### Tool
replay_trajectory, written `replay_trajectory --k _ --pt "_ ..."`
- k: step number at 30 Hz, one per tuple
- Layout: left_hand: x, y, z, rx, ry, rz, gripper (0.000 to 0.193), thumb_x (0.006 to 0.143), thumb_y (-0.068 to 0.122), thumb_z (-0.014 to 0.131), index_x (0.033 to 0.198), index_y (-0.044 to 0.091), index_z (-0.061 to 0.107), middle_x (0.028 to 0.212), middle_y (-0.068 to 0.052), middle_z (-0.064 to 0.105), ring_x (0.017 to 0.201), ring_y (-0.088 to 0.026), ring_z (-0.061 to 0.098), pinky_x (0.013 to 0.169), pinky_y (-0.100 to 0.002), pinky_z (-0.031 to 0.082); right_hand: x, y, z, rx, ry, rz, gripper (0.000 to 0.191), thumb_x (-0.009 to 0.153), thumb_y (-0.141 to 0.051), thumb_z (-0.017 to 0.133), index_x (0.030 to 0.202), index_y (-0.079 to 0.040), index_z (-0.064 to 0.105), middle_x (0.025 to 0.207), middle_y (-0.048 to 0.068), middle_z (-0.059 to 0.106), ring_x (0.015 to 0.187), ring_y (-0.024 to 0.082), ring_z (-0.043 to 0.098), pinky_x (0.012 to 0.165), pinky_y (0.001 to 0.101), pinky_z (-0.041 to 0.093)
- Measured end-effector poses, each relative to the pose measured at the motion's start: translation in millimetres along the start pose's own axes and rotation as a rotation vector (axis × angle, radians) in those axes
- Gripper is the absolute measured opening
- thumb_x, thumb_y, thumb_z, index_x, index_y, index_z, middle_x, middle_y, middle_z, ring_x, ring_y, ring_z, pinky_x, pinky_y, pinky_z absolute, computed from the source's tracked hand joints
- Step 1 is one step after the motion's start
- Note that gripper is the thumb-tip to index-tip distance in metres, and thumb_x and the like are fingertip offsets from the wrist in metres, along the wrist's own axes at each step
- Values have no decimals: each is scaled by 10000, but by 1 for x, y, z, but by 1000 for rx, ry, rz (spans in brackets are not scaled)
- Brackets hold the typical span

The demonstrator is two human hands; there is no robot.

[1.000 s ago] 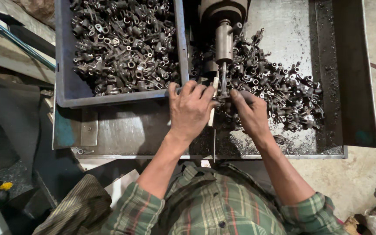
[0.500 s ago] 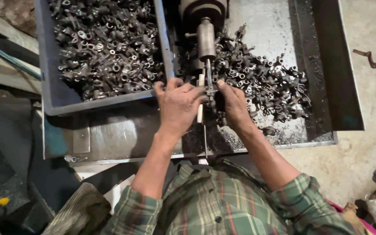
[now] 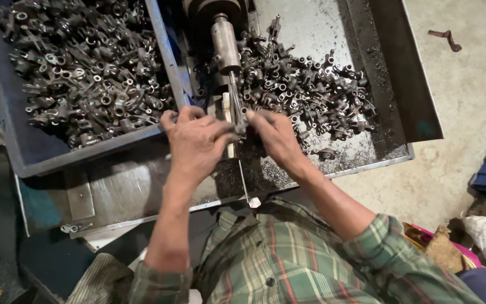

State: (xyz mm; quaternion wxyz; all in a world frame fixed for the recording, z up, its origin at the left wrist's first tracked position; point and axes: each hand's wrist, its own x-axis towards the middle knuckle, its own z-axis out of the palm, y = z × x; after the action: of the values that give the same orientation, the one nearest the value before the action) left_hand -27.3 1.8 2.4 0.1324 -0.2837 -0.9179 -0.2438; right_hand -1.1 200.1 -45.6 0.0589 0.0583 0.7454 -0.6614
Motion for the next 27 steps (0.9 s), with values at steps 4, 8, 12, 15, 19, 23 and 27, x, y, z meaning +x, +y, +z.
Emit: replay_trajectory --k 4,8,12,15,19,23,27 --pt "-10 -14 -10 -161 -60 64 175 798 327 796 915 198 805 856 41 745 995 -214 618 1015 -533 272 -32 29 -4 43 -129 -27 435 1092 -353 467 994 -42 755 805 -18 699 759 84 582 693 265 478" --pt "-19 -21 -9 -909 177 -316 269 971 372 744 1103 138 738 1044 -20 702 978 -173 651 896 -369 527 -51 47 -34 -359 36 -119 230 993 -263 665 1059 -58 745 905 66 712 820 170 655 724 319 525" --pt "-17 -29 -4 -1601 652 -346 338 1072 356 630 1193 67 758 1106 -89 741 1000 -190 661 971 -338 511 -47 46 -69 -810 220 -320 298 945 -221 757 1192 -63 706 1147 151 671 1033 296 645 879 392 527" --pt "-17 -30 -3 -1413 518 -380 325 1082 355 631 1194 73 748 1122 -77 755 1026 -182 666 979 -333 500 -36 38 -73 -872 237 -422 381 906 -217 796 1240 -67 690 1232 174 630 1128 348 609 938 425 518" --pt "-16 -23 -2 -765 289 -304 277 1008 346 728 1180 129 748 1117 -29 756 1071 -191 663 991 -344 485 -22 25 -55 -942 147 -503 401 858 -183 813 1239 -110 709 1266 179 600 1151 357 580 958 443 497" --pt "-9 -15 0 -236 211 -72 300 870 351 823 1095 157 784 1092 -8 757 1164 -234 627 1105 -446 351 -7 16 -43 -1147 19 -588 573 691 -3 704 1238 -169 737 1327 173 597 1132 354 573 938 443 492" --pt "-6 -9 0 -111 134 -20 475 788 492 850 1132 176 769 1111 7 749 1219 -227 572 1116 -463 276 0 13 -45 -1128 9 -688 485 742 -4 679 1211 -126 708 1271 131 662 1113 329 603 909 439 498"
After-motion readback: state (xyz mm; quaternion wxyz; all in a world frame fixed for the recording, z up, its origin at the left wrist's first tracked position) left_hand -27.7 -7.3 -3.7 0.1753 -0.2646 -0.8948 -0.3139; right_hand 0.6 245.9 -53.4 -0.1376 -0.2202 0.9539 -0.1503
